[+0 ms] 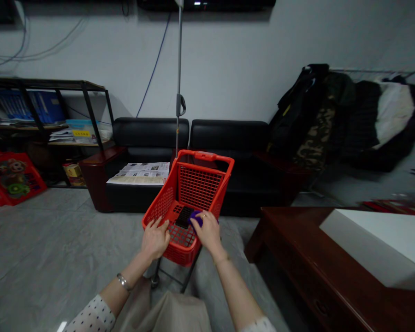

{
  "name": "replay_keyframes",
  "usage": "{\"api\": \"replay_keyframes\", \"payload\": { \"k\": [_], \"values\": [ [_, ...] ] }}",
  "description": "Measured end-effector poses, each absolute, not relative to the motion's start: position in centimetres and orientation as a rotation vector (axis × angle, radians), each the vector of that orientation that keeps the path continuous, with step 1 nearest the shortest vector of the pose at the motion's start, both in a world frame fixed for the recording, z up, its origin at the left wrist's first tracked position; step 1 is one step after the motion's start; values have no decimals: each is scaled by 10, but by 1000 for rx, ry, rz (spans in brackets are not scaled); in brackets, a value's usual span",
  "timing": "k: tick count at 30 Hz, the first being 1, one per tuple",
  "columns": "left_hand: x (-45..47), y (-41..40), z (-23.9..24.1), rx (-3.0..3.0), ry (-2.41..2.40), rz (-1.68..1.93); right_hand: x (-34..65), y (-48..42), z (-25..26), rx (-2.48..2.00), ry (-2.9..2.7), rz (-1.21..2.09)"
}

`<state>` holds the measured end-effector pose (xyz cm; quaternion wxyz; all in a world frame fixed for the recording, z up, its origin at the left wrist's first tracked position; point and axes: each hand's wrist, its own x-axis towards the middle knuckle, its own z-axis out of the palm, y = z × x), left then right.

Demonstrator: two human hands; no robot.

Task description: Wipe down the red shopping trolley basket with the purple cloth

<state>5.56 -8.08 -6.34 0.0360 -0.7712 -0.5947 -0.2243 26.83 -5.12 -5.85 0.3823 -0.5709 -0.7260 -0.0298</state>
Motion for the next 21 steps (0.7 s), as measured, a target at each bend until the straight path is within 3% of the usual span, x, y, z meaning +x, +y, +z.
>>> {"api": "replay_keyframes", "payload": {
  "k": [4,12,21],
  "values": [
    [49,-82,-62,-2408,-1804,-687,252,-89,-73,-1293,-2017,-79],
    [57,-81,-60,-2437,-1804,-682,302,28,-14,-1800,-1970,-111],
    [28,-82,-56,-2457,-1842,-589,244,-76,-59,-1336,-2132,-156]
  ]
}}
